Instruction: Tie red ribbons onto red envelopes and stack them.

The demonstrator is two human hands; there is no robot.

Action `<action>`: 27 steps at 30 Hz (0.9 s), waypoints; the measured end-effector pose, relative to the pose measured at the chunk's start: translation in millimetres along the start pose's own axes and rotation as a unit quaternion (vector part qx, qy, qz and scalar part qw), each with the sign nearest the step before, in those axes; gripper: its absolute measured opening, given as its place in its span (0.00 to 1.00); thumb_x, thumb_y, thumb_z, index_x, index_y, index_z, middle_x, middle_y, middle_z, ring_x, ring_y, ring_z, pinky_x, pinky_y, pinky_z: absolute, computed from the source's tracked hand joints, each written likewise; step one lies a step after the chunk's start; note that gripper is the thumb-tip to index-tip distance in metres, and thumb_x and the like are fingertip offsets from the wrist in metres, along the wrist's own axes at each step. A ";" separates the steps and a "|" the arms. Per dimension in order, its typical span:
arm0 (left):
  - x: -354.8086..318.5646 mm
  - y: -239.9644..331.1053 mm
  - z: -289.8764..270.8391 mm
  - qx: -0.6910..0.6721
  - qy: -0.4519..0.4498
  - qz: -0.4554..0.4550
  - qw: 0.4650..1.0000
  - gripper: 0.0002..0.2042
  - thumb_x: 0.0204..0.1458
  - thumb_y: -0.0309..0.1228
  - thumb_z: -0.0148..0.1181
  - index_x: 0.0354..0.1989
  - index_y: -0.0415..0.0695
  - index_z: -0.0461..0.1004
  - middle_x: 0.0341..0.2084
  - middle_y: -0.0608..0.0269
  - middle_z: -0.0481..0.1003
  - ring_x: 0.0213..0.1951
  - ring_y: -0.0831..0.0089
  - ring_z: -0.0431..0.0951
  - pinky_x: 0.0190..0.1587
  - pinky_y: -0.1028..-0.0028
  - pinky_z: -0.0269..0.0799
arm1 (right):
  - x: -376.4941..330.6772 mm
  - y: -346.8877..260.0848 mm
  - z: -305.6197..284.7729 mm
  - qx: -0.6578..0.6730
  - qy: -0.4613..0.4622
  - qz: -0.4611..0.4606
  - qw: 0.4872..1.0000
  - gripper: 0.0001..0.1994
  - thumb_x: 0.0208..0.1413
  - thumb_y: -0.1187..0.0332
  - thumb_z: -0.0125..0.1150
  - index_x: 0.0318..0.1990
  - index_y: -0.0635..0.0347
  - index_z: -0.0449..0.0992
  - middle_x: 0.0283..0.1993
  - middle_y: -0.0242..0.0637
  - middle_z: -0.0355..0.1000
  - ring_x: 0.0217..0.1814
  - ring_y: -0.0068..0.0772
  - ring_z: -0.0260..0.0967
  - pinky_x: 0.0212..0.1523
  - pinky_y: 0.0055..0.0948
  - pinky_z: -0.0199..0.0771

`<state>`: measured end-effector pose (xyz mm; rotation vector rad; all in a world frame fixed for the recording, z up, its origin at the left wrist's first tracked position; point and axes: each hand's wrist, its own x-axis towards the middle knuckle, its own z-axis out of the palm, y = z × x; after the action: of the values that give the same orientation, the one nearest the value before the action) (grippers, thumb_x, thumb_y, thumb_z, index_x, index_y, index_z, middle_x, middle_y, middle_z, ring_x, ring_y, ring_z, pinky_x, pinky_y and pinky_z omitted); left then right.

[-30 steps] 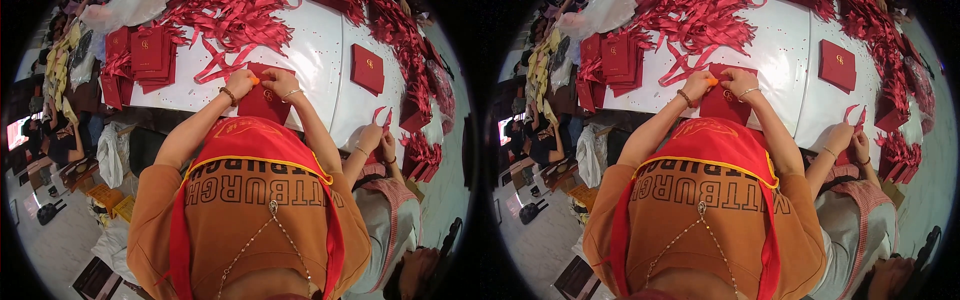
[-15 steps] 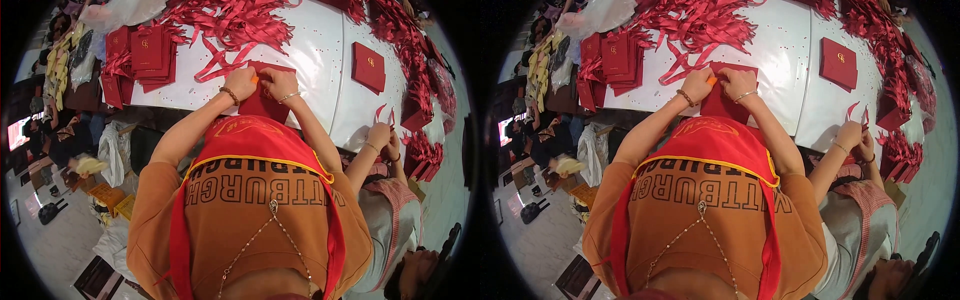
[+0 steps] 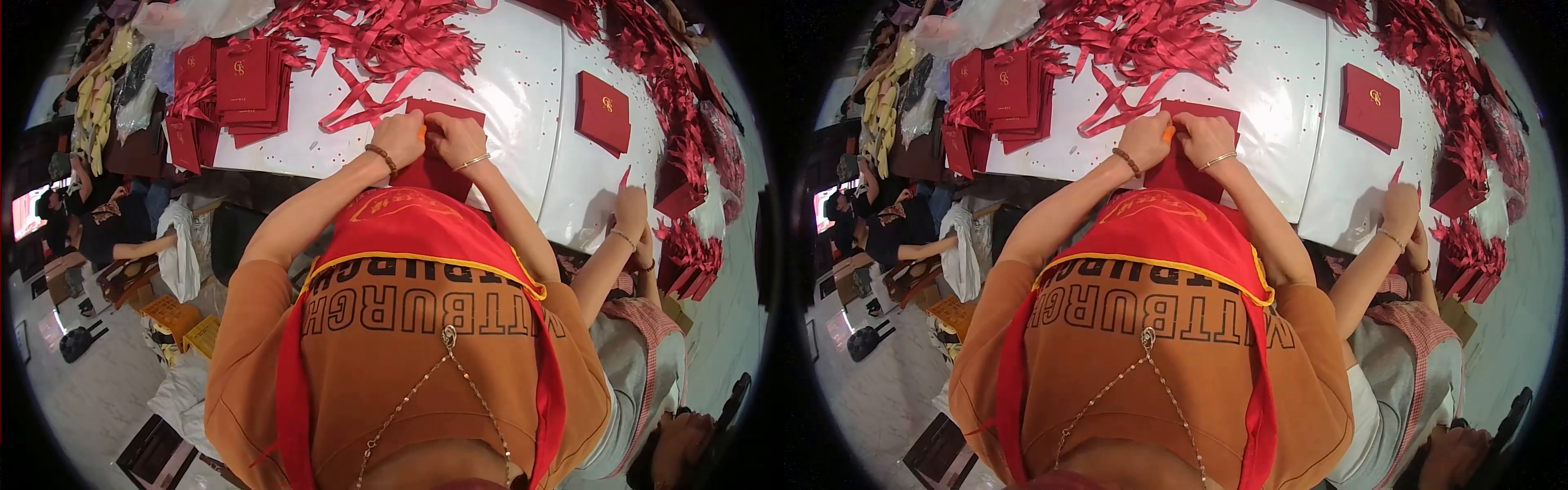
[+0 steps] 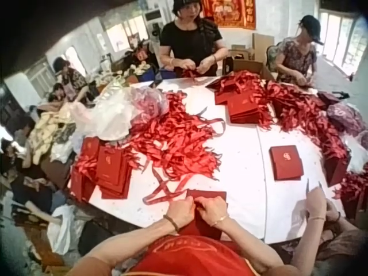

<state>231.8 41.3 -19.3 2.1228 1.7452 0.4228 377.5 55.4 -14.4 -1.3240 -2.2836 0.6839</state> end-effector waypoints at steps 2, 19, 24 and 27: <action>0.2 -4.1 0.8 -0.020 -0.026 -0.016 0.999 0.10 0.42 0.33 0.54 0.30 0.40 0.69 0.19 0.47 0.72 0.26 0.51 0.72 0.28 0.60 0.65 | -2.8 0.5 -3.6 0.034 -0.005 0.039 0.999 0.10 0.42 0.68 0.57 0.35 0.52 0.72 0.24 0.38 0.72 0.27 0.42 0.69 0.30 0.38 0.65; 69.3 -22.6 -46.5 -0.093 -0.436 0.084 0.891 0.11 0.39 0.35 0.54 0.24 0.39 0.75 0.34 0.59 0.71 0.34 0.71 0.72 0.37 0.75 0.66 | -18.6 -16.4 -5.0 -0.060 0.108 -0.108 0.986 0.07 0.41 0.66 0.59 0.29 0.51 0.67 0.19 0.30 0.67 0.26 0.30 0.65 0.33 0.32 0.54; 64.7 -21.2 -25.6 -0.152 -0.379 0.062 0.911 0.09 0.38 0.32 0.55 0.25 0.38 0.73 0.29 0.61 0.71 0.30 0.74 0.71 0.34 0.77 0.65 | -17.4 -12.7 -5.9 -0.026 0.097 -0.065 0.993 0.07 0.41 0.66 0.60 0.27 0.51 0.68 0.20 0.29 0.68 0.25 0.30 0.65 0.34 0.31 0.53; 76.2 -28.6 -13.2 -0.237 -0.264 -0.038 0.934 0.09 0.40 0.31 0.55 0.25 0.38 0.73 0.26 0.63 0.70 0.28 0.75 0.70 0.32 0.78 0.64 | -19.7 -16.0 -6.9 0.013 0.078 -0.097 0.992 0.07 0.42 0.65 0.60 0.28 0.50 0.69 0.21 0.29 0.69 0.26 0.30 0.66 0.34 0.32 0.53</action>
<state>215.6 122.1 -20.3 1.6224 1.2566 0.1945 379.7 32.6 -1.4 -1.0845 -2.2328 0.5235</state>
